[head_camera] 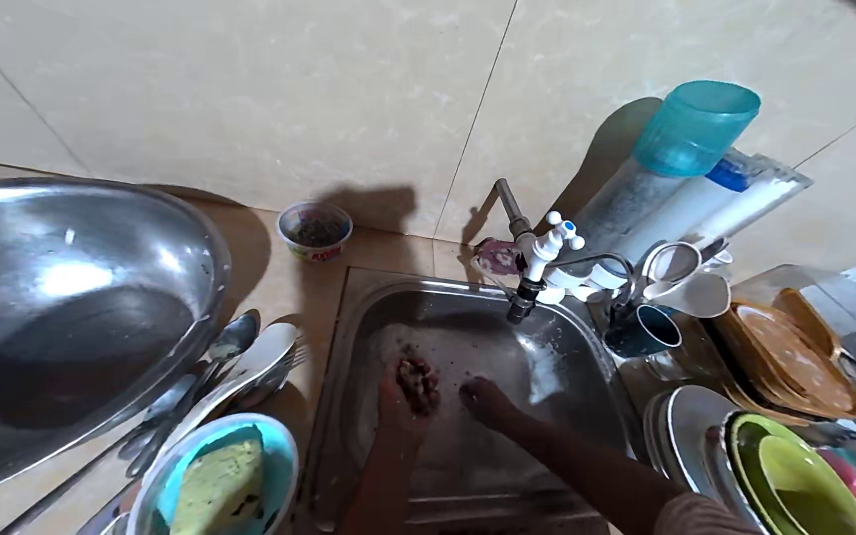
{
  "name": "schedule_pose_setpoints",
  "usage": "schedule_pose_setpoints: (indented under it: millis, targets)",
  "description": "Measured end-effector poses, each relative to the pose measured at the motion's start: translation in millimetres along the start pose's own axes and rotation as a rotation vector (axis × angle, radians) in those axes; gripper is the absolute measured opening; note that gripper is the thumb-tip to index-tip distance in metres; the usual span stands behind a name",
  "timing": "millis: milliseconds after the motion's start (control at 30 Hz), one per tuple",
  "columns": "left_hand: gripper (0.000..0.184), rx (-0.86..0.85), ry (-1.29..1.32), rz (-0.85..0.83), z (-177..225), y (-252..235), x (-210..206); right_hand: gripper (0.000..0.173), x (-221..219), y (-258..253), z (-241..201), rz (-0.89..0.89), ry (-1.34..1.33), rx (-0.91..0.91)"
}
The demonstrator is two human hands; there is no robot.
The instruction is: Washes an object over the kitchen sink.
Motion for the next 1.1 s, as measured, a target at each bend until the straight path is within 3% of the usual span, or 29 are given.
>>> schedule_pose_setpoints:
  millis: [100, 233, 533, 667, 767, 867, 1000, 1100]
  targets:
    - [0.048, -0.006, -0.023, 0.012, 2.3, 1.2, 0.1, 0.032, -32.6, -23.9, 18.4, -0.085, 0.167, 0.009]
    - [0.047, 0.001, -0.034, 0.016, 0.8, 2.3, 1.2, 0.033, -35.0, -32.6, 8.3, -0.196, 0.26, -0.08]
    - [0.048, -0.006, -0.039, 0.025, 1.0, 1.3, 1.6, 0.029, -35.5, -27.0, 0.6, -0.138, 0.483, 0.046]
    - [0.047, -0.012, -0.032, 0.015, 0.4, 0.3, 1.1, 0.029, -16.3, -30.8, 14.8, 0.114, 0.378, 0.125]
    - [0.045, -0.004, -0.045, 0.03, -0.6, -0.3, 1.2, 0.028, -7.4, -33.8, 26.0, 0.066, 0.106, -0.054]
    - [0.045, -0.001, -0.045, 0.03, 0.9, -1.0, 1.2, 0.031, -4.5, -29.5, 8.3, 0.041, -0.052, -0.149]
    - [0.046, -0.009, -0.055, 0.042, 0.7, 1.3, 1.0, 0.048, -44.7, -11.9, -19.8, -0.091, -0.01, -0.063]
    - [0.045, -0.007, -0.051, 0.046, 0.9, 0.6, 1.2, 0.04, -79.5, 6.4, -40.4, -0.222, 0.093, 0.102]
Point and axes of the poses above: each hand's wrist, its own y-axis away from the middle knuckle, its own x-axis out of the back of the hand, z = x × y, the point moved 9 cm from there along -y, towards the middle knuckle, and after that the axes turned 2 degrees about -z, right-handed, at the moved point
